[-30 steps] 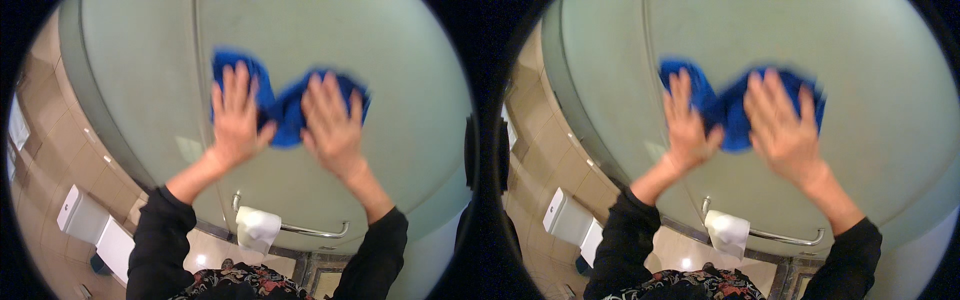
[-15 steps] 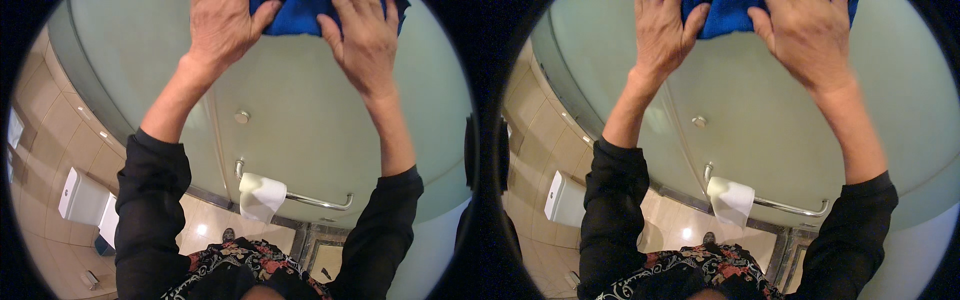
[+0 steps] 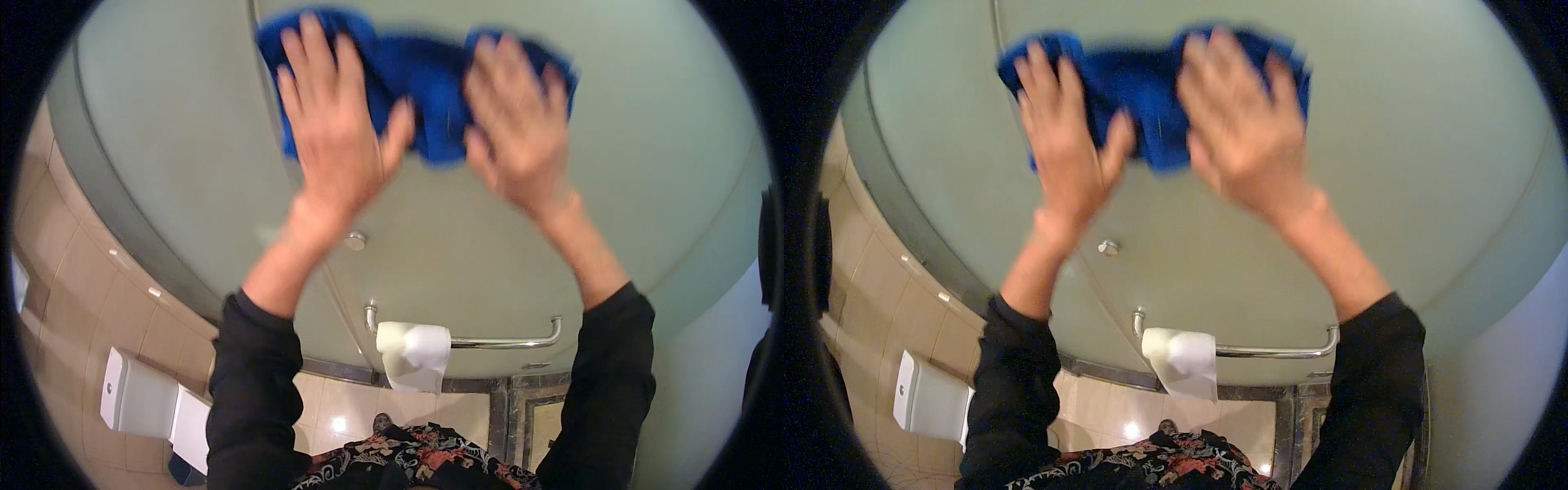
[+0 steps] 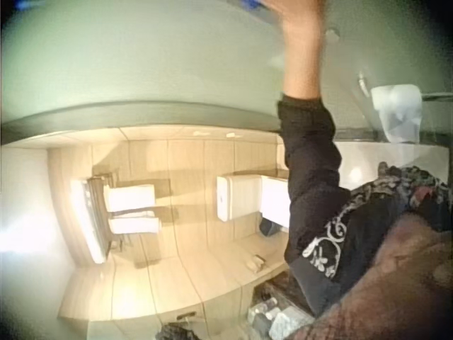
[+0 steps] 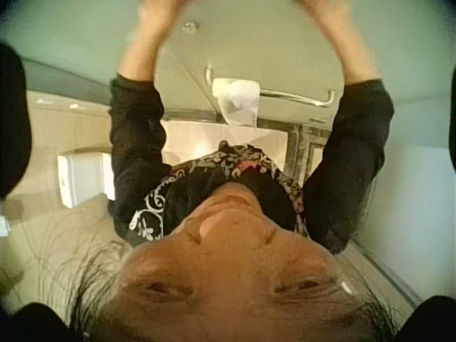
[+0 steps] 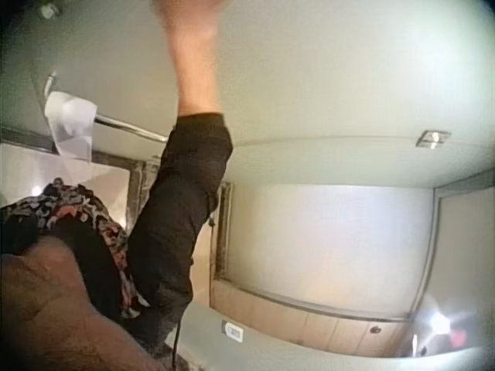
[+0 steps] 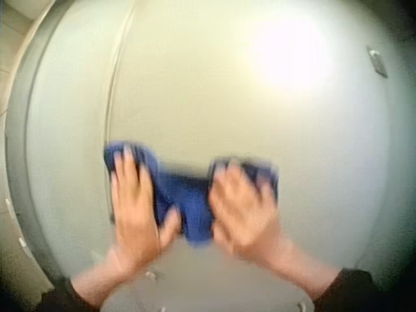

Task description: The person wipes a frosted glass partition with a blue cloth, then moves to the sink area to wipe the basin and faucet. They fill two clear glasses with water from the tap, rinse them, and place them on the counter. The person also wipes the sink countertop and surrounding surfaces.

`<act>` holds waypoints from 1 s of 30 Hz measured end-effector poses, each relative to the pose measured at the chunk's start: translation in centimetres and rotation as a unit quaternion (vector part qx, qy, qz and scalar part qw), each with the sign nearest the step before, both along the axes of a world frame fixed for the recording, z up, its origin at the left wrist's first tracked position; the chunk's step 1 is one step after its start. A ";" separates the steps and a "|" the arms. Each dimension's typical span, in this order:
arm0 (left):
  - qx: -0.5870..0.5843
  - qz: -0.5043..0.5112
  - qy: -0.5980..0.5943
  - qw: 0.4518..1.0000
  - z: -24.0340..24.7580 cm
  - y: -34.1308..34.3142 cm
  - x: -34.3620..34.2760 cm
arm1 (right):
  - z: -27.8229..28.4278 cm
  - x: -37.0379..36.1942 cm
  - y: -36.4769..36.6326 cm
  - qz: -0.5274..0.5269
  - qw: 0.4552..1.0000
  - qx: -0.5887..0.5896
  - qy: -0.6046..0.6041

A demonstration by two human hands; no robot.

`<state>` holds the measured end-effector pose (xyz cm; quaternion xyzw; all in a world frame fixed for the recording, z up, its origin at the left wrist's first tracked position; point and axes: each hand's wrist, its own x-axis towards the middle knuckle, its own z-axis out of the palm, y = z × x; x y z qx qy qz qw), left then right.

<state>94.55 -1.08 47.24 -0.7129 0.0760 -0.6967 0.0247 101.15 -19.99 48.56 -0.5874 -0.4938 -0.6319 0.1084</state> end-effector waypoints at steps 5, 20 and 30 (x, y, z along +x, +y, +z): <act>0.033 0.050 -0.097 0.993 8.0 -0.2 1.7 | 7.7 0.4 -1.0 -0.111 0.982 0.098 -0.116; 0.033 0.006 0.053 0.998 0.9 -3.7 1.2 | -1.2 1.3 -5.9 -0.080 0.996 0.031 -0.005; 0.047 -0.011 0.056 0.997 0.4 -6.4 2.3 | 0.6 1.5 -5.1 -0.123 0.987 0.107 -0.015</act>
